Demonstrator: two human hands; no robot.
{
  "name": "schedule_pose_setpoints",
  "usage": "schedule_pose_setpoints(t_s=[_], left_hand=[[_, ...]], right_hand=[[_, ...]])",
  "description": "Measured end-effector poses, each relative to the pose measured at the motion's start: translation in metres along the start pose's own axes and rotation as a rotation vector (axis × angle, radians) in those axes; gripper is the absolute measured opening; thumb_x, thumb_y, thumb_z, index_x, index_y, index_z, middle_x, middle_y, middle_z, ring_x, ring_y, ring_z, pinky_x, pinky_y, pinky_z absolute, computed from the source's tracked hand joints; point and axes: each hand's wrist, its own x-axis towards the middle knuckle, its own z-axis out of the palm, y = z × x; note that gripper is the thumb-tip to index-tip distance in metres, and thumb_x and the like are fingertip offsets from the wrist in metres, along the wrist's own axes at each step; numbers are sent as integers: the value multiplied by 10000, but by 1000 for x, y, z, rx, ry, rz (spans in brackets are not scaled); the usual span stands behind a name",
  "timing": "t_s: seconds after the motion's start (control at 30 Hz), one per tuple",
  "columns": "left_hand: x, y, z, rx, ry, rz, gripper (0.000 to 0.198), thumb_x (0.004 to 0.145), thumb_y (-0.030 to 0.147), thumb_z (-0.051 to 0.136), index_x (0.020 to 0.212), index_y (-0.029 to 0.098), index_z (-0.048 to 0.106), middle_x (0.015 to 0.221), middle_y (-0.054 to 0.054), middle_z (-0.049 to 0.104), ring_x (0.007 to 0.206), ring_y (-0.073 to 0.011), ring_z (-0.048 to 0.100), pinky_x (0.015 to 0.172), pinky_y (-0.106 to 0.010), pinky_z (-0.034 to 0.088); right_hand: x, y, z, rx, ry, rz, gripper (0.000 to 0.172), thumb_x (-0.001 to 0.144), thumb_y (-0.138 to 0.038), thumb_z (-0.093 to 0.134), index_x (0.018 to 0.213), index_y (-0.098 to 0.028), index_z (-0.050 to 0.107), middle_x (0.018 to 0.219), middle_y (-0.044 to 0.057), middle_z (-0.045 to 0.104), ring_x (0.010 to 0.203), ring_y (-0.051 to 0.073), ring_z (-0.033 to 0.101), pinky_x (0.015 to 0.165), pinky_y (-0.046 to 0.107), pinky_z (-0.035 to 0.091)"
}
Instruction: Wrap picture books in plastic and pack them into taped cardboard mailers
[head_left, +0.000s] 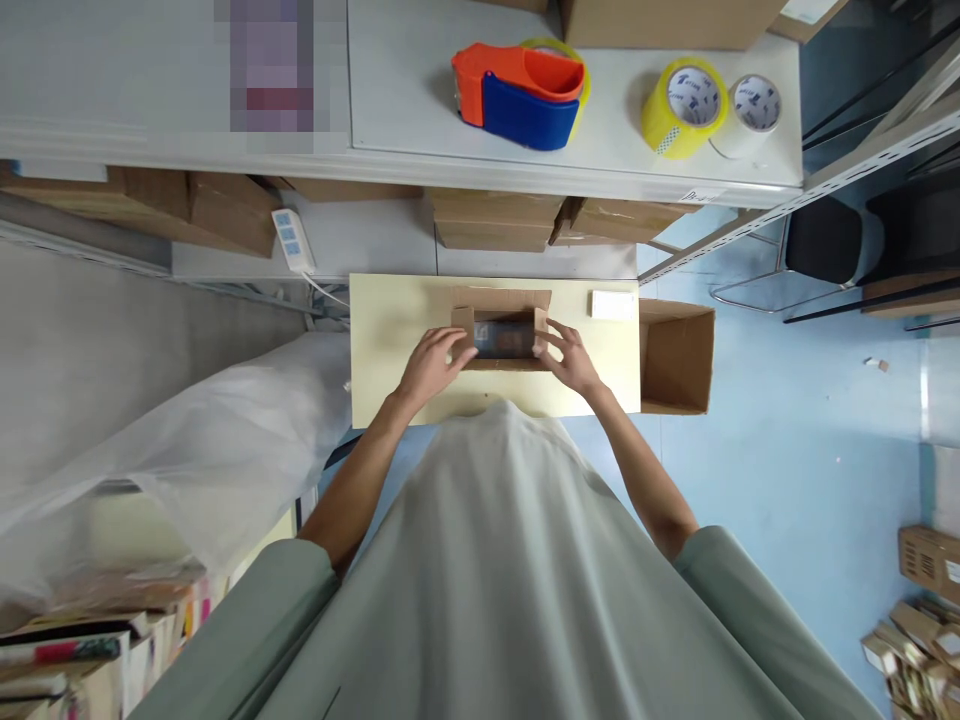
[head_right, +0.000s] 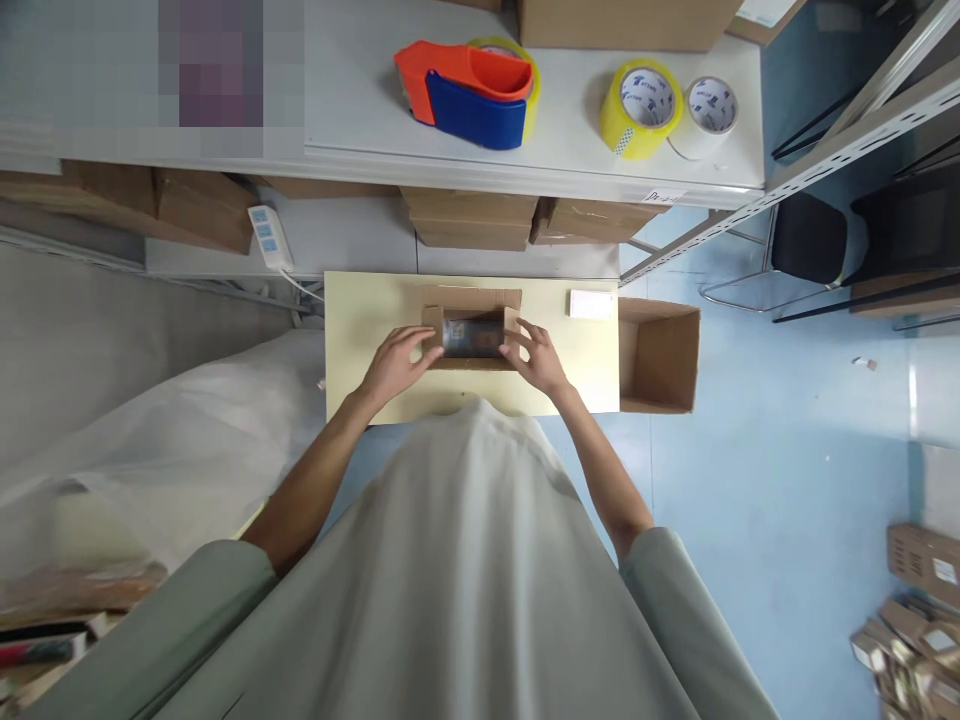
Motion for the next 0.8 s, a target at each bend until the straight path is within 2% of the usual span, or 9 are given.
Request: schedule_pose_setpoints(t_s=[0.1, 0.17, 0.23, 0.33, 0.43, 0.53, 0.63, 0.73, 0.8], left_hand=[[0, 0, 8, 7, -111, 82, 817, 880, 632, 888, 1540, 206, 665, 1673, -181, 607, 1651, -423, 441, 1396, -600, 352], [0, -4, 11, 9, -129, 77, 894, 818, 617, 948, 1554, 209, 649, 1707, -183, 575, 1685, -430, 397, 1410, -605, 335], [2, -12, 13, -26, -82, 29, 751, 880, 541, 912, 1510, 216, 667, 1662, -179, 621, 1647, -400, 468, 1387, -583, 387], [12, -25, 16, -136, 48, -108, 508, 996, 407, 787, 1453, 215, 677, 1500, -164, 729, 1413, -313, 692, 1249, -503, 554], [28, -33, 22, -168, 156, -264, 687, 940, 321, 825, 1574, 217, 584, 1533, -181, 679, 1204, -262, 776, 1084, -432, 648], [44, -35, 25, -145, 167, -284, 1043, 859, 234, 874, 1762, 237, 352, 1712, -248, 491, 1287, -298, 751, 1075, -441, 646], [52, -29, 23, -92, 144, -131, 1190, 847, 197, 887, 1820, 264, 205, 1794, -241, 384, 1548, -363, 579, 1256, -506, 529], [50, -22, 17, -43, 147, -55, 1125, 860, 179, 872, 1799, 254, 258, 1736, -216, 444, 1629, -373, 473, 1344, -532, 423], [43, -18, 14, -27, 146, -66, 928, 882, 177, 836, 1710, 239, 423, 1639, -191, 521, 1586, -352, 513, 1333, -512, 440]], right_hand=[[2, -1, 5, -90, -159, -22, 797, 918, -662, 898, 1590, -285, 694, 1896, 149, 301, 1757, 476, 227, 1352, 722, 363], [3, 4, 7, -114, -209, -16, 868, 856, -664, 957, 1595, -298, 685, 1916, 140, 243, 1772, 494, 172, 1354, 742, 342], [4, 11, 8, -99, -176, -5, 718, 929, -613, 906, 1545, -291, 725, 1905, 131, 282, 1770, 473, 197, 1348, 716, 374], [10, 20, 11, -36, -62, 28, 407, 1074, -492, 734, 1385, -240, 806, 1781, 153, 506, 1726, 410, 333, 1332, 647, 438], [19, 24, 16, 28, 17, 149, 366, 1082, -419, 683, 1361, -203, 780, 1559, 182, 698, 1570, 372, 533, 1272, 595, 513], [30, 23, 22, 85, 52, 263, 682, 1017, -389, 734, 1640, -165, 567, 1607, 222, 654, 1512, 373, 582, 1224, 581, 549], [36, 21, 23, 132, 65, 206, 993, 977, -336, 731, 1835, -211, 246, 1790, 225, 465, 1605, 377, 505, 1247, 603, 524], [36, 18, 21, 157, 79, 126, 1083, 942, -260, 691, 1866, -267, 127, 1821, 187, 437, 1616, 372, 492, 1248, 621, 518], [33, 17, 19, 166, 89, 96, 1033, 942, -254, 677, 1854, -274, 193, 1782, 176, 500, 1602, 359, 509, 1245, 614, 524]])
